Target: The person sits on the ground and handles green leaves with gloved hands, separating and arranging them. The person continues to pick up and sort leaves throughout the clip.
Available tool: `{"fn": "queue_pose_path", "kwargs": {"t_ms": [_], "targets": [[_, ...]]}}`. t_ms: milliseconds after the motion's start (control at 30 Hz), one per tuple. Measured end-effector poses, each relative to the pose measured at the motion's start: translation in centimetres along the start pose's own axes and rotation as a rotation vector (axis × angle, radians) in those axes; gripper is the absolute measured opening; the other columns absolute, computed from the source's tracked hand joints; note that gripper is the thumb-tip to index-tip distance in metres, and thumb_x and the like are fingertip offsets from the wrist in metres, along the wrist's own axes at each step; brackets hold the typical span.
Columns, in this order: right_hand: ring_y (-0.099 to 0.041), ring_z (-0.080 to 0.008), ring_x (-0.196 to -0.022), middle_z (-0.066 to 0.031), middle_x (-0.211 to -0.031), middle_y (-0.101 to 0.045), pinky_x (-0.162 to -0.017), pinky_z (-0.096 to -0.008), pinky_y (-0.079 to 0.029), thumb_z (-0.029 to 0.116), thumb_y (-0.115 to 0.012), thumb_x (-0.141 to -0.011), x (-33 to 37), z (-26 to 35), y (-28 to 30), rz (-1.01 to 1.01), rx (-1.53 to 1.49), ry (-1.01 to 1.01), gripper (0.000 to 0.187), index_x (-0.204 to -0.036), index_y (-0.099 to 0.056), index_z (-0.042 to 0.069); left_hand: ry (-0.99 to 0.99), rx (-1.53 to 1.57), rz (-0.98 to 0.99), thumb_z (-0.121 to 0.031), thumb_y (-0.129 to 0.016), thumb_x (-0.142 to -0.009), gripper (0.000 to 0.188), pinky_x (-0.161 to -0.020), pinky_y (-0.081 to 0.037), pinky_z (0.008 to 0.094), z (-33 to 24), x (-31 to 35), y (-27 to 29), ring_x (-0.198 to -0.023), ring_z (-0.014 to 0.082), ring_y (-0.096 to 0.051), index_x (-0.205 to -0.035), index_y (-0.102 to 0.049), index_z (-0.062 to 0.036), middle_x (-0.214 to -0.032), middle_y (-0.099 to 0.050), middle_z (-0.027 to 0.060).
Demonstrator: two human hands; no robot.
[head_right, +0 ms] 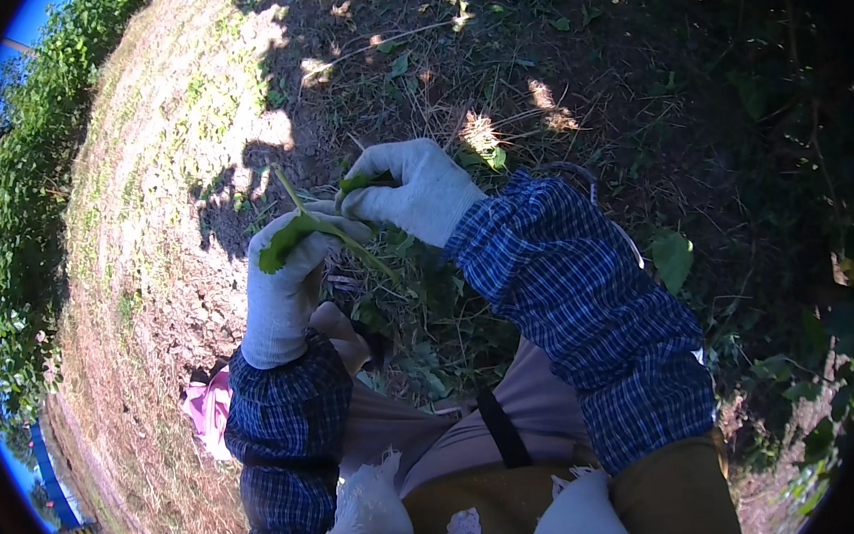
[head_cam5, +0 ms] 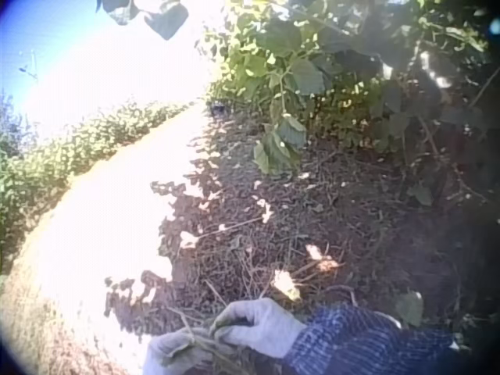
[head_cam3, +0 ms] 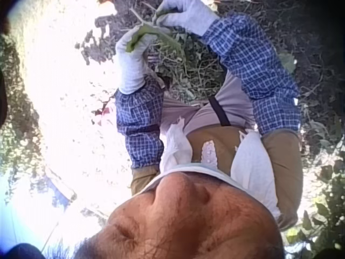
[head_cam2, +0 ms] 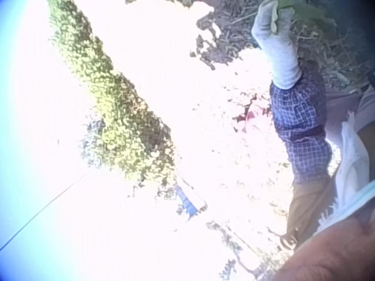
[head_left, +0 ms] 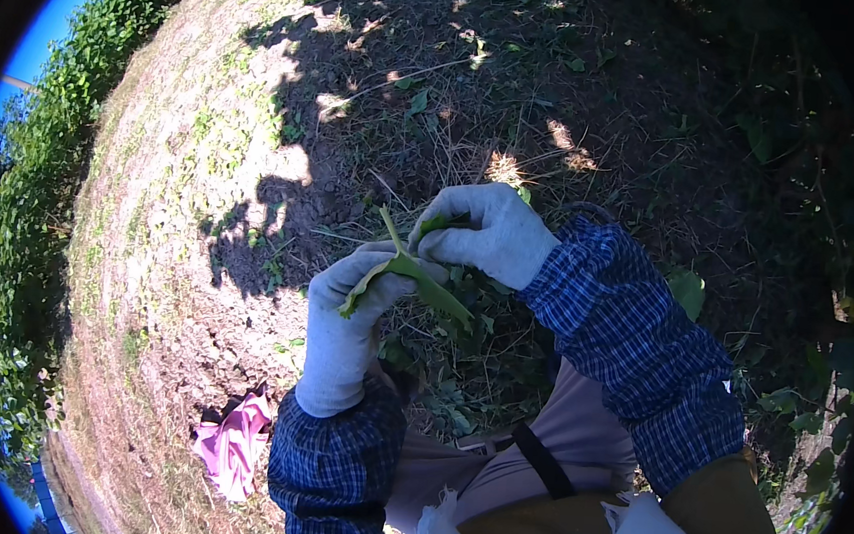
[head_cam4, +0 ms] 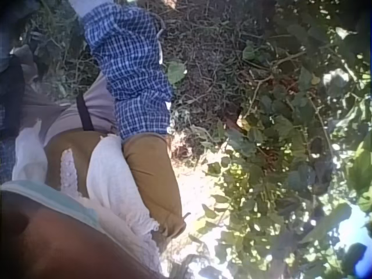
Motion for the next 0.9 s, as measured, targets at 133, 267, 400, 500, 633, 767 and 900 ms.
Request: {"fn": "queue_pose_path", "kwargs": {"t_ms": [133,267,400,500,633,767,900], "targets": [[-0.069,-0.0119,-0.086,-0.0067,-0.094,-0.072,-0.079,-0.0281,-0.058,0.004,-0.069,-0.091,0.3,0.4,-0.2,-0.013,0.157,0.023,0.012,-0.103,-0.07,0.002,0.015,-0.035,0.009,0.001,-0.069,-0.088,0.019,-0.09,-0.053,0.0307,0.9,-0.1,0.8,-0.096,0.0184,-0.068,-0.107,-0.072,0.0051,-0.105,-0.072,0.0117],[-0.069,-0.0105,-0.084,-0.0054,-0.092,-0.072,-0.075,-0.0263,-0.057,0.003,-0.069,-0.091,0.4,1.0,-0.5,0.008,0.159,-0.015,0.012,-0.102,-0.07,0.003,0.074,-0.014,0.004,-0.001,-0.071,-0.088,0.018,-0.088,-0.054,0.0316,0.5,0.1,0.8,-0.094,0.0194,-0.069,-0.105,-0.072,0.0058,-0.103,-0.073,0.0131],[-0.069,-0.0099,-0.084,-0.004,-0.091,-0.073,-0.075,-0.0253,-0.057,0.001,-0.069,-0.089,0.8,1.3,-0.5,0.002,0.064,0.046,0.012,-0.101,-0.07,0.004,0.08,0.156,0.027,-0.003,-0.07,-0.088,0.017,-0.085,-0.056,0.0335,0.0,0.2,0.0,-0.089,0.0221,-0.071,-0.102,-0.07,0.0066,-0.098,-0.074,0.0166],[-0.068,-0.0099,-0.084,-0.0035,-0.092,-0.073,-0.077,-0.0258,-0.057,0.0,-0.068,-0.088,0.7,0.9,-0.4,-0.011,-0.031,0.124,0.013,-0.1,-0.071,0.005,0.114,0.191,-0.005,-0.005,-0.069,-0.088,0.019,-0.084,-0.057,0.0351,-0.1,0.3,-0.2,-0.088,0.0242,-0.072,-0.103,-0.067,0.0066,-0.096,-0.074,0.0186],[-0.069,-0.0112,-0.086,-0.0048,-0.093,-0.073,-0.08,-0.0275,-0.057,-0.002,-0.066,-0.087,0.6,1.0,-0.2,-0.008,-0.089,0.134,0.014,-0.098,-0.072,0.004,0.116,0.189,-0.006,-0.006,-0.068,-0.088,0.021,-0.085,-0.057,0.0368,-0.2,0.3,0.0,-0.09,0.0259,-0.072,-0.104,-0.066,0.0066,-0.098,-0.074,0.0197],[-0.069,-0.0147,-0.086,-0.0078,-0.092,-0.073,-0.081,-0.0299,-0.057,-0.002,-0.063,-0.088,0.3,0.4,0.3,-0.115,-0.204,0.178,0.013,-0.098,-0.071,0.002,0.117,0.195,-0.037,-0.004,-0.066,-0.087,0.02,-0.085,-0.057,0.0381,-0.2,0.3,-0.3,-0.092,0.0271,-0.072,-0.104,-0.065,0.0065,-0.099,-0.073,0.0212],[-0.069,-0.0172,-0.086,-0.0095,-0.092,-0.073,-0.083,-0.0322,-0.057,0.003,-0.063,-0.091,0.3,0.7,0.9,-0.146,-0.268,0.156,0.011,-0.097,-0.071,0.0,0.121,0.251,-0.048,-0.003,-0.065,-0.087,0.021,-0.085,-0.059,0.0389,-0.3,0.4,0.0,-0.093,0.0285,-0.072,-0.105,-0.065,0.0069,-0.1,-0.073,0.0224]]}}
Point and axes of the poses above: each hand's wrist, its own x-axis away from the middle knuckle, its own y-axis out of the back of the hand, z = x × y, the point moved 2 cm from there along -x, towards the middle knuckle
